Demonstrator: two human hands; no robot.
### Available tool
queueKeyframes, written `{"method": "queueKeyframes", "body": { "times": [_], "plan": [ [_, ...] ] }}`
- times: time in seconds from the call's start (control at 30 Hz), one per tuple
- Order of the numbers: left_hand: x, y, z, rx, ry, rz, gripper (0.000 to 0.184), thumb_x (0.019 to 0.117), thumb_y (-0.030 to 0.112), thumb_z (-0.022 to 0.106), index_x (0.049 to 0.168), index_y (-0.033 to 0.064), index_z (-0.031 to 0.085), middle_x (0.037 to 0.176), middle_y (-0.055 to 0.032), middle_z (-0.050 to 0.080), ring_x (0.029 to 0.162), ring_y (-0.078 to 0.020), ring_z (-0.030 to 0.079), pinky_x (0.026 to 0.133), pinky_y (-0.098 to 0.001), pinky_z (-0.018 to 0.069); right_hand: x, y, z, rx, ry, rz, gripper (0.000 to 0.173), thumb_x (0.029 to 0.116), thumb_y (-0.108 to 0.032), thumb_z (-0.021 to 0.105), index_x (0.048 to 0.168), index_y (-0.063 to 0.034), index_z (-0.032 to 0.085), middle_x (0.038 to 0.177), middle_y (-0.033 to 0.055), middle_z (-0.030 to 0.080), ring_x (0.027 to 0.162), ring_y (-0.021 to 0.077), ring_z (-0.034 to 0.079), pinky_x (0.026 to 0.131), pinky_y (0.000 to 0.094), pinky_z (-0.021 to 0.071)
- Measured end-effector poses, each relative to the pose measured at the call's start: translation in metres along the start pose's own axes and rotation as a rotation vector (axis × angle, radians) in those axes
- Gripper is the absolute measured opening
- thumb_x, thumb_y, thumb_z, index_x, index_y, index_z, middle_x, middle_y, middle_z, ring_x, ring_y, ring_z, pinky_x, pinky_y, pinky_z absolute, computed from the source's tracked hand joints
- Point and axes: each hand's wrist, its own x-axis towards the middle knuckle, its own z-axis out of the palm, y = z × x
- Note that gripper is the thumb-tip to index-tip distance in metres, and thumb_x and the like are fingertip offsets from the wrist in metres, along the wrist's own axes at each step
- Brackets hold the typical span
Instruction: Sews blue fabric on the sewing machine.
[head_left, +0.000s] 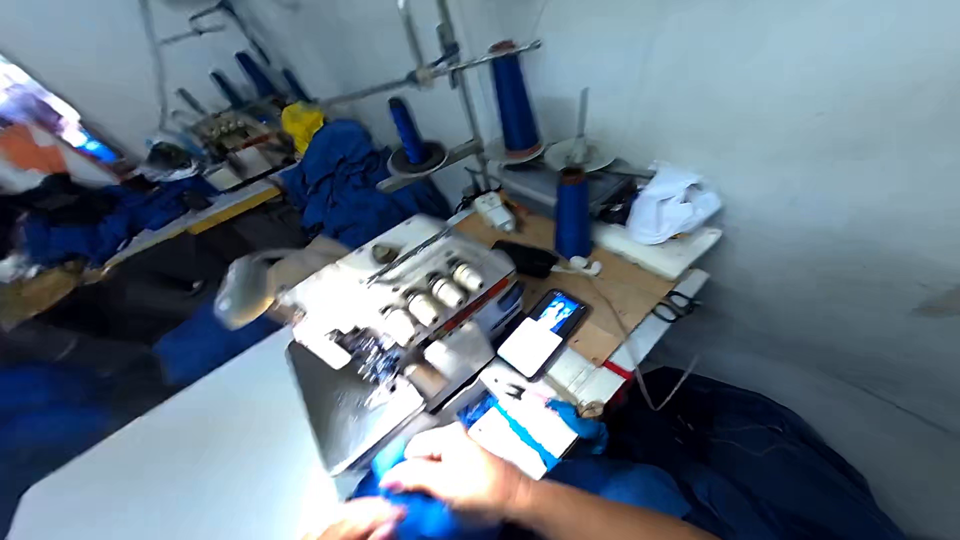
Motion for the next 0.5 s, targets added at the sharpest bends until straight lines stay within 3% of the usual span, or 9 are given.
{"method": "queueKeyframes", "body": {
  "times": [0.1, 0.2, 0.3, 0.4, 0.5],
  "plan": [
    [-0.001, 0.019, 0.017, 0.008, 0.021, 0.07, 0.012, 0.1008, 0.018, 0.065, 0.107, 0.0145, 0.074, 0.102, 0.0052, 0.074, 0.1, -0.0006, 0.068, 0.09, -0.0191, 0.0559, -0.007, -0.003, -0.001, 0.058, 0.066, 0.249, 0.018, 0.0941, -0.014, 0.07, 0.081, -0.0018, 0.07, 0.072, -0.0035, 0.064, 0.068, -0.0021, 0.058, 0.067, 0.0178, 0.049],
    [-0.001, 0.014, 0.025, -0.006, 0.14, 0.08, 0.009, 0.0973, 0.017, 0.07, 0.103, 0.0121, 0.076, 0.095, 0.0026, 0.075, 0.087, -0.0037, 0.071, 0.079, -0.0199, 0.0603, -0.015, -0.009, 0.0, 0.141, 0.111, 0.318, 0.009, 0.0889, -0.01, 0.076, 0.086, -0.0056, 0.07, 0.069, -0.0033, 0.065, 0.062, -0.0002, 0.06, 0.059, 0.0162, 0.0502],
    [-0.007, -0.002, 0.03, 0.023, 0.287, -0.116, 0.007, 0.0923, 0.015, 0.073, 0.093, 0.0096, 0.078, 0.087, 0.0017, 0.075, 0.078, -0.0054, 0.071, 0.071, -0.02, 0.0607, -0.022, -0.007, 0.003, 0.169, 0.11, 0.317, 0.013, 0.0941, -0.008, 0.07, 0.081, -0.0066, 0.066, 0.066, -0.0019, 0.062, 0.058, 0.0015, 0.055, 0.055, 0.0169, 0.0454],
    [-0.009, 0.006, 0.031, -0.089, 0.229, -0.145, 0.008, 0.0966, 0.012, 0.068, 0.097, 0.0061, 0.074, 0.09, 0.0009, 0.074, 0.081, -0.0039, 0.069, 0.074, -0.0188, 0.0593, -0.027, -0.006, 0.006, 0.158, 0.061, 0.237, 0.016, 0.0983, -0.011, 0.064, 0.088, -0.0065, 0.075, 0.077, -0.0025, 0.069, 0.072, 0.0015, 0.064, 0.069, 0.0184, 0.0534],
    [-0.01, 0.01, 0.026, -0.04, 0.242, -0.109, 0.011, 0.0954, 0.012, 0.07, 0.1, 0.0067, 0.078, 0.094, 0.0, 0.076, 0.084, -0.0053, 0.071, 0.077, -0.0199, 0.0606, -0.028, -0.005, 0.009, 0.208, 0.071, 0.198, 0.009, 0.0946, -0.005, 0.067, 0.097, -0.0028, 0.075, 0.086, 0.002, 0.074, 0.081, 0.0052, 0.07, 0.077, 0.0215, 0.0586]
  ]
}}
